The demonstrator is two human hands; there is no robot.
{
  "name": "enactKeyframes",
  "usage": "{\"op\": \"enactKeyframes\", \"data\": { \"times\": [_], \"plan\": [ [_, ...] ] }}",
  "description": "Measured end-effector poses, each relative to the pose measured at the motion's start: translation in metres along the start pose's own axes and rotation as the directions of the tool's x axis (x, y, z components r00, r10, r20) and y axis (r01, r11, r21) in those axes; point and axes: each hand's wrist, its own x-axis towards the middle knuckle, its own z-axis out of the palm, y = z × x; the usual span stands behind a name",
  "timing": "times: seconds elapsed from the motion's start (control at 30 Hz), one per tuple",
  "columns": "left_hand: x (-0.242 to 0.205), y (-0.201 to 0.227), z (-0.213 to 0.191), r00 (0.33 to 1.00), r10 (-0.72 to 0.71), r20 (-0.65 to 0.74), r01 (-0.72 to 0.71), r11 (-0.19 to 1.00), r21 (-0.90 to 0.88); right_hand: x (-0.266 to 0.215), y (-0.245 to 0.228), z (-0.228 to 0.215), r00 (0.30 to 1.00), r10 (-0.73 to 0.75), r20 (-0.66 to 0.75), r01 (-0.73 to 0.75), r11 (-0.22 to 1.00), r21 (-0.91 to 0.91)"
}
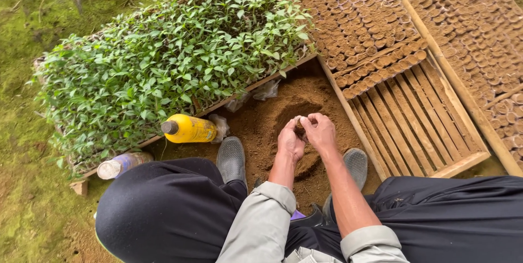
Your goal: Filling small paper tubes with soil and planting seeds into them before arranging them in a wooden tray.
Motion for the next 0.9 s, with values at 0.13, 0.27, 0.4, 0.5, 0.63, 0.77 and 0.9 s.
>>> {"op": "enactKeyframes", "data": {
  "times": [0.13,0.27,0.4,0.5,0.63,0.77,0.9],
  "plan": [
    [0.038,-0.022,-0.022,0.998,-0.056,-0.024,0.057,0.998,0.042,-0.015,-0.021,-0.014,0.999,-0.035,-0.017,0.035,0.999,0.002],
    [0.006,-0.008,0.002,0.994,-0.106,-0.026,0.107,0.993,0.051,-0.019,-0.023,-0.015,0.998,0.017,0.068,-0.025,0.993,0.12],
    [-0.026,0.007,0.027,0.99,-0.141,-0.004,0.141,0.986,0.093,-0.016,-0.024,-0.014,0.988,0.124,0.094,-0.143,0.96,0.24],
    [-0.03,0.004,0.035,0.996,-0.089,-0.025,0.092,0.985,0.149,-0.012,-0.021,-0.022,0.987,0.154,0.053,-0.163,0.938,0.306],
    [-0.044,0.003,0.049,0.999,-0.045,-0.022,0.049,0.95,0.308,-0.008,-0.018,-0.032,0.98,0.198,0.011,-0.185,0.898,0.4],
    [-0.02,-0.013,0.042,1.0,0.018,0.016,-0.024,0.845,0.535,-0.004,-0.018,-0.042,0.967,0.252,-0.026,-0.201,0.825,0.529],
    [-0.002,-0.034,0.036,0.987,0.052,0.149,-0.145,0.67,0.728,0.004,-0.015,-0.052,0.948,0.313,-0.059,-0.203,0.736,0.646]
  ]
}}
